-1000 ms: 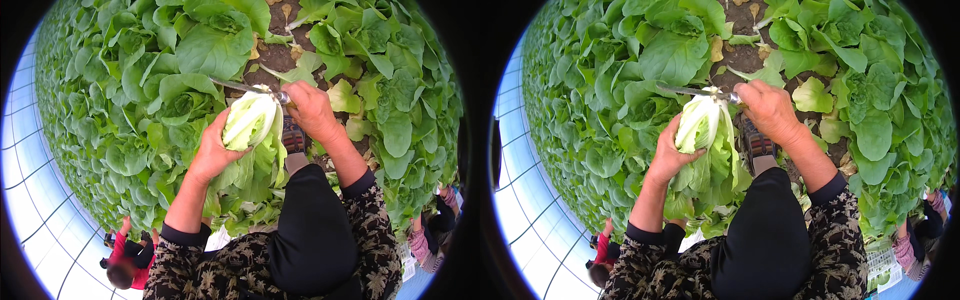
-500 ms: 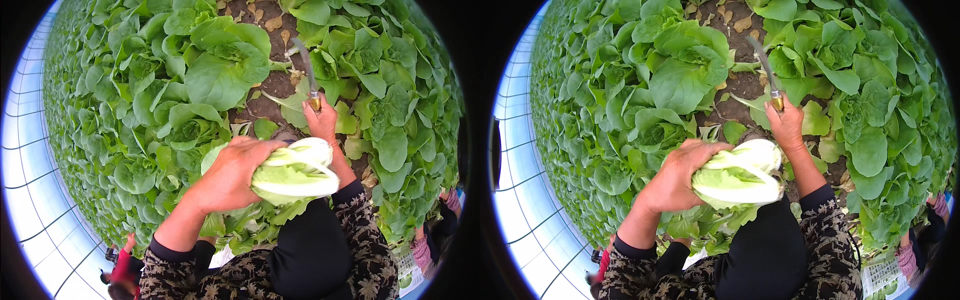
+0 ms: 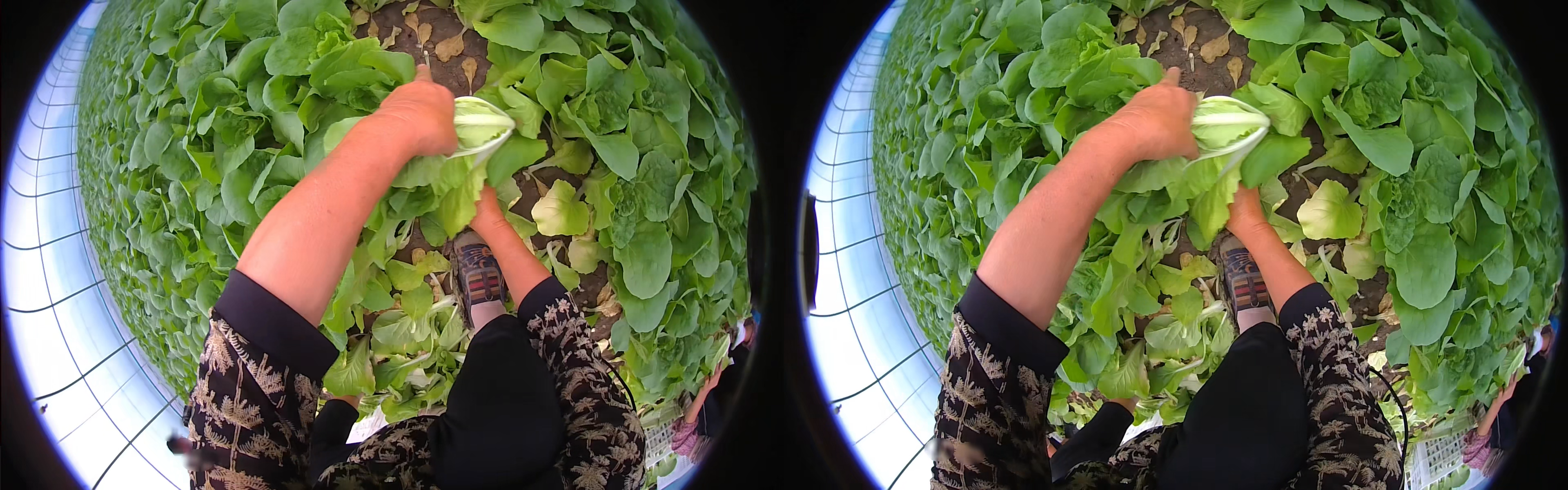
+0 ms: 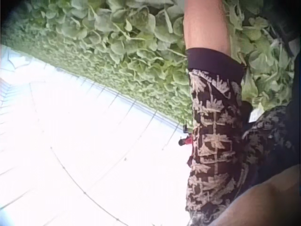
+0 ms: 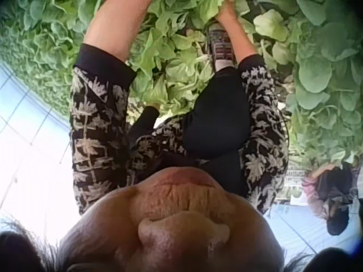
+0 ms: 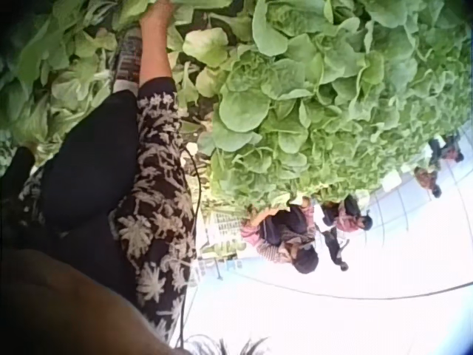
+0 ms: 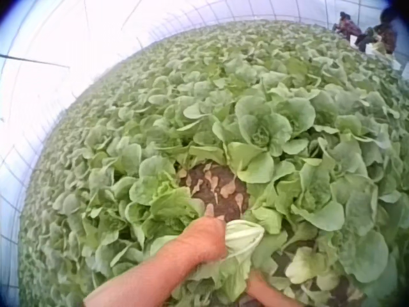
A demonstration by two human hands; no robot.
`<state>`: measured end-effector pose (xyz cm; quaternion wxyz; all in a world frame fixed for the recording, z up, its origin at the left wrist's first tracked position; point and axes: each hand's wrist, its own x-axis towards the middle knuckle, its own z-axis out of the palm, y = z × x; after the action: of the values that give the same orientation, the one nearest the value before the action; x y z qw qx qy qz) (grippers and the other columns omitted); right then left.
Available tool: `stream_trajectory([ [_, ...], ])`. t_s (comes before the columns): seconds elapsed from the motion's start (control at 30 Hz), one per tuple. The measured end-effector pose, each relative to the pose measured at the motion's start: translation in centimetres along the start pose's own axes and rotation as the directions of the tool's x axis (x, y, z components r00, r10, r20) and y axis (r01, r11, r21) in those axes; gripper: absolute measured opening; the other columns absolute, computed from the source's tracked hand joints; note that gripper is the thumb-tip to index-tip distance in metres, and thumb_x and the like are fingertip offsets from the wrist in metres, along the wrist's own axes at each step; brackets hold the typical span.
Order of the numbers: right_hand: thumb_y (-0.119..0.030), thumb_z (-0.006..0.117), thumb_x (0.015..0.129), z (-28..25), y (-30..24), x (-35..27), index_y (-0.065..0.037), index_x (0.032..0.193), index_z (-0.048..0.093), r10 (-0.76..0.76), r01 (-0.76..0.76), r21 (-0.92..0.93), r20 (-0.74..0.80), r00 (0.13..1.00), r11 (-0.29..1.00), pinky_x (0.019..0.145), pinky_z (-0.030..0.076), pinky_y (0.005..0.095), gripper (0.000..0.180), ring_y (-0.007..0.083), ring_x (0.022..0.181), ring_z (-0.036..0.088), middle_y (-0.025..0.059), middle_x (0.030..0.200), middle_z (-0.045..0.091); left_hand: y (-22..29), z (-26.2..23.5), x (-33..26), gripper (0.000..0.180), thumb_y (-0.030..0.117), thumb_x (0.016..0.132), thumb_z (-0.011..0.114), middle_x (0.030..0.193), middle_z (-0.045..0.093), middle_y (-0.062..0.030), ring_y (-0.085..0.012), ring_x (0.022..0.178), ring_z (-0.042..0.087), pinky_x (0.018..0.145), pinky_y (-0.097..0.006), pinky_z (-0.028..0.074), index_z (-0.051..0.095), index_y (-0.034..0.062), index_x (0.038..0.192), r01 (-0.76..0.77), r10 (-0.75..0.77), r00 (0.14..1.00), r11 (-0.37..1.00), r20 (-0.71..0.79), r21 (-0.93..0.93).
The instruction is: The person harvests leafy green vegetables in a greenhouse using a curved knife. They cut the vegetables at the base, trim the roots, and place them into white plastic crates. Other workers are visible in the background performing similar tasks.
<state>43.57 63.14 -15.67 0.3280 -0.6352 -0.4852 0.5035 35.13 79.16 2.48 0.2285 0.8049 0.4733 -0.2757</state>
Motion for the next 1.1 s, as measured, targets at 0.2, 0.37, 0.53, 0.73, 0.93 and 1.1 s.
stream_trajectory([
  [0.2, -0.003, 0.065, 0.082, -2.2, -0.2, -0.4, -0.013, 0.14, 0.046, 0.035, -0.036, -0.021, -0.042, 0.998, 0.999, 0.089, 0.047, 0.03, 0.062, 0.0189, 0.095, 0.062, 0.0158, 0.112, 0.065, -6.9, 1.2, -3.0, 0.049, 0.016, 0.066, 0.075, 0.151, 0.017, -0.0317, -0.0325, 0.115, 0.059, 0.102, -0.036, 0.044, 0.065, 0.0075, 0.114, 0.085, -0.13, 0.973, 0.969, 0.191, 0.231],
  [0.37, -0.001, 0.063, 0.084, -2.5, -3.1, -0.2, -0.018, 0.143, 0.044, -0.132, 0.139, 0.037, -0.152, 0.98, 0.99, 0.085, 0.048, 0.0266, 0.065, 0.0123, 0.089, 0.059, 0.0133, 0.111, 0.066, -7.6, 4.0, -3.9, 0.035, 0.01, 0.073, 0.065, 0.154, 0.017, -0.0245, -0.032, 0.11, 0.062, 0.094, -0.04, 0.05, 0.069, 0.01, 0.108, 0.172, -0.194, 0.978, 0.954, 0.07, 0.247],
  [0.53, -0.005, 0.07, 0.077, -2.1, -2.6, 3.0, -0.024, 0.139, 0.048, -0.161, 0.159, -0.027, -0.139, 0.977, 0.987, 0.087, 0.049, 0.0378, 0.068, 0.0328, 0.088, 0.066, 0.0177, 0.108, 0.067, -8.4, 6.2, -4.4, 0.035, 0.009, 0.073, 0.064, 0.153, 0.026, -0.0189, -0.0323, 0.112, 0.061, 0.094, -0.041, 0.05, 0.068, 0.0094, 0.108, 0.18, -0.179, 0.984, 0.972, -0.019, 0.148],
  [0.73, -0.005, 0.067, 0.081, -1.4, -2.3, 4.8, -0.022, 0.14, 0.048, -0.065, 0.065, -0.062, -0.003, 0.998, 0.996, 0.09, 0.048, 0.0315, 0.065, 0.0227, 0.101, 0.065, 0.0152, 0.119, 0.065, -10.8, 6.3, -4.8, 0.053, 0.013, 0.065, 0.075, 0.151, 0.032, -0.015, -0.0298, 0.124, 0.051, 0.101, -0.038, 0.045, 0.065, 0.0089, 0.117, 0.084, -0.084, 0.996, 0.996, -0.003, -0.035],
  [0.93, -0.006, 0.071, 0.077, -1.0, -3.3, 5.3, -0.019, 0.136, 0.052, -0.05, 0.052, -0.215, 0.016, 0.999, 0.975, 0.09, 0.049, 0.0363, 0.063, 0.0326, 0.099, 0.065, 0.0186, 0.115, 0.064, -12.7, 6.9, -4.8, 0.073, 0.017, 0.056, 0.083, 0.148, 0.037, -0.0156, -0.0303, 0.128, 0.046, 0.108, -0.034, 0.038, 0.06, 0.0057, 0.125, 0.031, -0.031, 1.0, 0.979, 0.005, -0.2],
  [1.1, -0.008, 0.069, 0.078, 0.1, -1.5, 5.7, -0.019, 0.137, 0.051, -0.091, 0.09, -0.069, -0.012, 0.996, 0.994, 0.091, 0.049, 0.035, 0.062, 0.0318, 0.102, 0.065, 0.021, 0.117, 0.063, -13.4, 7.2, -4.2, 0.078, 0.016, 0.054, 0.084, 0.147, 0.04, -0.0158, -0.0296, 0.129, 0.046, 0.109, -0.033, 0.038, 0.058, 0.0033, 0.126, 0.032, -0.026, 0.999, 0.94, 0.023, -0.339],
])
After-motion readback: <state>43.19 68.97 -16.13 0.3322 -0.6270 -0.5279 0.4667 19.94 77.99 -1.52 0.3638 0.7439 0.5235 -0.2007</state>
